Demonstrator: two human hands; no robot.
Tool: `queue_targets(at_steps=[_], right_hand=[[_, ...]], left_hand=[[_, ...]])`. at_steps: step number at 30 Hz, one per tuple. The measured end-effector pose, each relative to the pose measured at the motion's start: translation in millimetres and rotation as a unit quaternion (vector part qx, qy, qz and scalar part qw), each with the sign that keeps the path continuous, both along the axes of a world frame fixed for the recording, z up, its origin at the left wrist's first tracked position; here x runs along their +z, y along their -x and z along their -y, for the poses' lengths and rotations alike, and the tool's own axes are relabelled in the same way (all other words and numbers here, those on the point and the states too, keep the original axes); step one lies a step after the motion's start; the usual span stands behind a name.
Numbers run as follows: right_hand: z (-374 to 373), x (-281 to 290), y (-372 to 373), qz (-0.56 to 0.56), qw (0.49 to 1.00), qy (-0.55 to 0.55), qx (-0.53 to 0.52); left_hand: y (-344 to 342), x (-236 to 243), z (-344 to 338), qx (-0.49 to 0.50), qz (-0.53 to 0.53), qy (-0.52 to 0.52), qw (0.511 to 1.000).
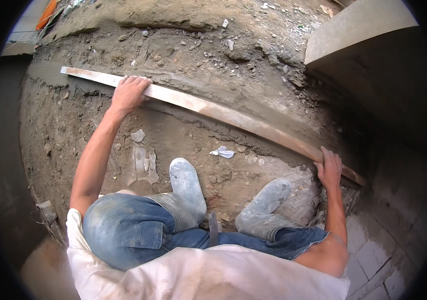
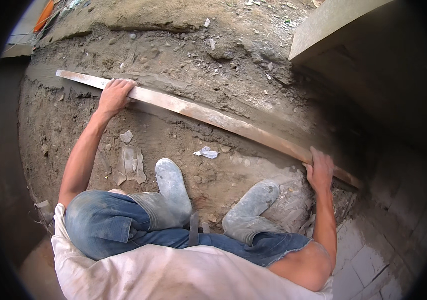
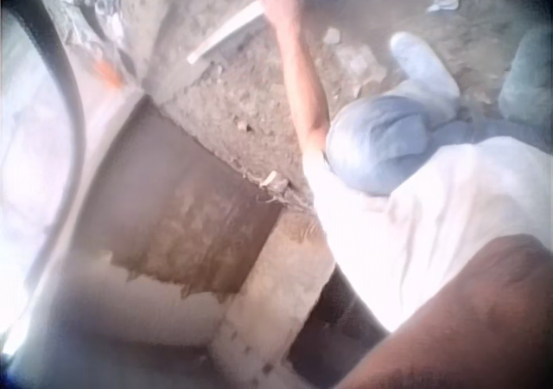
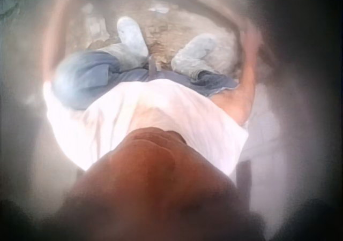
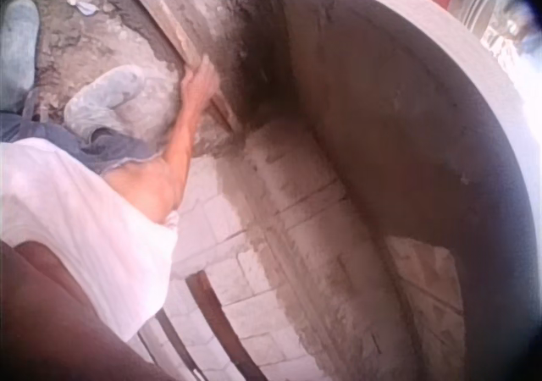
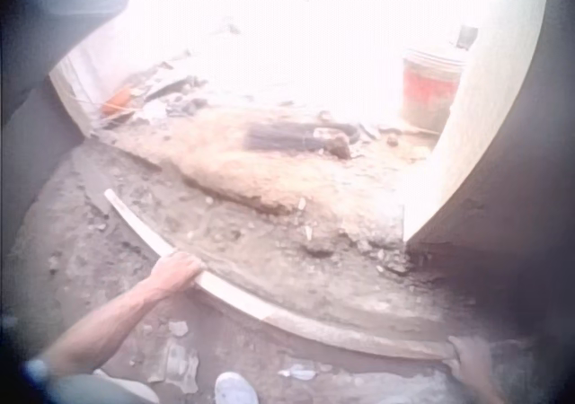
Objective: The person levels wet concrete on the floor using a long wooden plank as a screed. They then use a trowel to smooth the surface and fill gaps with additional concrete from a bucket.
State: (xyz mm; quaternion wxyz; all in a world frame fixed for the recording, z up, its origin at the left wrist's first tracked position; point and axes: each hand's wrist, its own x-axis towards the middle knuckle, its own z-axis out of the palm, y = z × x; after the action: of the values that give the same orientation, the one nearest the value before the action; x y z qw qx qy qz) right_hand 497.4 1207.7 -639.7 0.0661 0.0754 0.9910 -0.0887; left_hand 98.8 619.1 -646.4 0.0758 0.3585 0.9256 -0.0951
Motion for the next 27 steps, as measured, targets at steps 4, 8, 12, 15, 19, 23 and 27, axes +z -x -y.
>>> queue_targets(at_steps=[4,8,12,15,19,23,27], right_hand=[[48,2,68,0.012,1.000,0.007,0.009],[45,3,62,0.015,1.000,0.014,0.013],[6,3,-3,0.018,1.000,0.013,-0.016],[-20,4,-33,0.037,0.999,-0.005,-0.038],[-18,1,-23,0.016,1.000,-0.001,0.005],[41,-3,77,-0.006,0.998,0.010,0.054],[98,-11,138,-0.044,0.995,0.019,0.083]], left_hand=[[44,15,36,0.090,0.010,0.035,0.995],[44,16,34,0.075,0.021,0.081,0.994],[-6,6,7,-0.005,0.010,0.023,1.000],[-30,1,-22,-0.031,0.013,-0.055,0.998],[-21,3,-11,-0.029,0.018,-0.024,0.999],[60,10,31,0.131,0.043,0.082,0.987],[107,19,78,0.216,-0.008,0.150,0.965]])
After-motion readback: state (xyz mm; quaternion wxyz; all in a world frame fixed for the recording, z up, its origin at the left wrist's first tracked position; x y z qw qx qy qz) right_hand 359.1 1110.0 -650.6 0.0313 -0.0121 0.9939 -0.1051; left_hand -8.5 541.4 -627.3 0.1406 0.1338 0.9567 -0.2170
